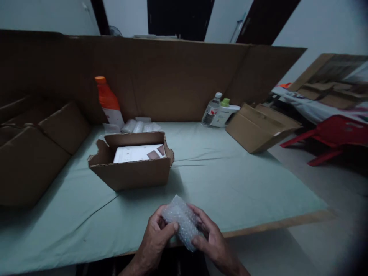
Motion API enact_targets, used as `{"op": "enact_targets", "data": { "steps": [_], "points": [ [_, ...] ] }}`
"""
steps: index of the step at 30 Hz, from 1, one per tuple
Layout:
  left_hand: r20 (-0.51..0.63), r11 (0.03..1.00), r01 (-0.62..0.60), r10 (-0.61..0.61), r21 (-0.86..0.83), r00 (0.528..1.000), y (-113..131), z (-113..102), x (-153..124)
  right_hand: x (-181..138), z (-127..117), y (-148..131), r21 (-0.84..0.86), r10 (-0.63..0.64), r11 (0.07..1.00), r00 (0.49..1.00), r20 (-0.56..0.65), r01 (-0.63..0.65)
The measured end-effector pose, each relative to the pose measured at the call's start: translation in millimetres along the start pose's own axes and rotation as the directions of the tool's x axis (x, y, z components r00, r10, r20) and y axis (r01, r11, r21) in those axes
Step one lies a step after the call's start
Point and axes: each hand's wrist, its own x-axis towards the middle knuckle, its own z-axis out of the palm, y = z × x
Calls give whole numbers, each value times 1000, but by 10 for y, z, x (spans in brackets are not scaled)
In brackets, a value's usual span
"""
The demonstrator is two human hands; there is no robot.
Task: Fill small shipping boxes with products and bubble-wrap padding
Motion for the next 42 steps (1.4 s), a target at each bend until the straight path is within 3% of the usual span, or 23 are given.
{"op": "enact_targets", "data": {
  "steps": [4, 7, 9, 11, 13, 15, 18, 21, 24, 28, 30, 34, 38, 40, 42],
  "points": [
    [-60, 994, -81, 85, 68, 995, 63, -183, 4, 165, 72, -273, -159, -49, 986, 998, -34, 43],
    [-121, 974, -188, 203, 130, 972, 186, -433, -34, 356, -75, -732, -284, -174, 947, 982, -68, 149],
    [-214, 926, -275, 333, 260, 918, 305, -621, -81, 547, -194, -1148, -343, -283, 913, 949, -142, 221],
    [-281, 828, -340, 490, 446, 825, 433, -789, -121, 814, -235, -1595, -416, -379, 864, 909, -173, 282],
    [-279, 696, -378, 636, 611, 720, 540, -914, -134, 1157, -150, -2002, -499, -430, 797, 900, -70, 341],
    [-221, 567, -394, 731, 724, 646, 599, -999, -114, 1544, 48, -2304, -539, -400, 747, 911, 103, 389],
    [-139, 424, -410, 812, 808, 567, 577, -1092, -50, 2082, 438, -2517, -590, -223, 711, 918, 328, 383],
    [-102, 352, -409, 848, 842, 520, 475, -1177, 7, 2446, 778, -2555, -662, -26, 675, 906, 422, 327],
    [-95, 335, -390, 849, 858, 520, 379, -1236, 39, 2637, 1031, -2599, -753, 131, 598, 894, 429, 274],
    [-84, 354, -396, 826, 847, 558, 324, -1235, 70, 2760, 1349, -2677, -838, 172, 428, 880, 443, 338],
    [-78, 369, -402, 810, 838, 581, 321, -1222, 82, 2798, 1497, -2655, -846, 208, 394, 862, 463, 360],
    [-97, 412, -407, 790, 815, 605, 342, -1231, 82, 2849, 1594, -2532, -835, 264, 416, 831, 489, 359],
    [-118, 437, -409, 785, 801, 608, 365, -1265, 79, 2863, 1439, -2479, -734, 229, 579, 793, 564, 355],
    [-123, 442, -403, 781, 801, 612, 364, -1264, 90, 2853, 1399, -2454, -733, 186, 546, 794, 579, 407],
    [-119, 433, -398, 783, 809, 610, 359, -1248, 97, 2832, 1423, -2408, -769, 140, 443, 812, 566, 460]
  ]
}}
